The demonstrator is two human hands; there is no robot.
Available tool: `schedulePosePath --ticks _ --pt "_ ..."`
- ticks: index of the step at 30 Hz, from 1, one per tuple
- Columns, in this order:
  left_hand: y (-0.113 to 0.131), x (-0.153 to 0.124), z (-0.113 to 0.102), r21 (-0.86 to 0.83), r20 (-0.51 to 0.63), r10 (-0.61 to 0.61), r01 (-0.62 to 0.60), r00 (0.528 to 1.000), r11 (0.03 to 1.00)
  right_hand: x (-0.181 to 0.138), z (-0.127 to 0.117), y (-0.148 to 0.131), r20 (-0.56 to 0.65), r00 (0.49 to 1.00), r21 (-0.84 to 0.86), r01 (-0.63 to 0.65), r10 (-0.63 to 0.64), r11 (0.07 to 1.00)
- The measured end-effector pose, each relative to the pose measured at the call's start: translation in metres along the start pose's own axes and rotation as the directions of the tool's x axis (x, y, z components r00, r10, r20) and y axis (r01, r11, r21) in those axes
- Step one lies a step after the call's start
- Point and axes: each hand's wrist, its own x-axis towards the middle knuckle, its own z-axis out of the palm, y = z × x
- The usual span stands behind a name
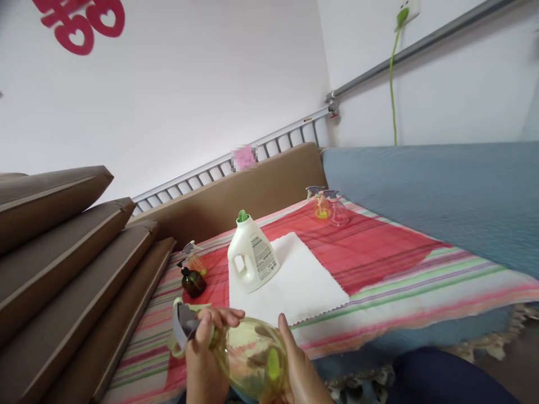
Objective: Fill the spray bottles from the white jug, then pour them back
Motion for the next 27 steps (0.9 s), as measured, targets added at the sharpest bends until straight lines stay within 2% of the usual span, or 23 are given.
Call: schedulePosePath --ticks 3,5,8,11,14,16,19,23,25,27 --pt "0.002 0.000 0.001 0.061 -0.007 0.032 -0.031 0.999 0.998 0.004 -0.007 0.009 -0.062 0.995 -0.087 0.066 -0.072 0.994" --pt "0.004 0.003 -0.001 0.044 -0.021 0.015 -0.014 1.000 0.999 0.002 -0.008 0.016 -0.008 0.982 -0.138 0.184 -0.187 0.973" --pt "0.008 0.009 -0.006 0.010 -0.019 -0.051 0.051 0.999 0.999 -0.009 -0.006 0.021 0.092 0.935 -0.149 0.354 -0.343 0.923" --pt "0.014 0.012 -0.006 -0.007 0.063 -0.115 0.116 0.991 0.993 -0.019 0.002 0.014 0.166 0.937 -0.100 0.327 -0.308 0.940" --pt "0.017 0.011 -0.005 -0.030 0.163 -0.160 0.167 0.974 0.985 -0.023 0.017 0.002 0.208 0.959 -0.059 0.211 -0.195 0.976" --pt "0.016 0.010 -0.005 -0.020 0.186 -0.162 0.169 0.969 0.985 -0.024 0.027 -0.002 0.221 0.965 0.003 0.145 -0.142 0.989" --pt "0.009 0.011 -0.009 -0.024 0.124 -0.140 0.144 0.982 0.989 -0.026 0.034 0.000 0.254 0.959 0.087 0.103 -0.122 0.991" --pt "0.005 0.015 -0.016 -0.108 0.015 -0.111 0.112 0.994 0.988 -0.026 0.019 0.011 0.212 0.947 0.072 0.230 -0.241 0.970" --pt "0.008 0.017 -0.017 -0.113 0.018 -0.130 0.131 0.991 0.985 -0.022 0.010 0.014 0.199 0.944 0.050 0.257 -0.261 0.965" --pt "0.012 0.017 -0.017 -0.091 0.059 -0.165 0.170 0.984 0.981 -0.016 0.006 0.015 0.229 0.957 0.057 0.171 -0.179 0.984"
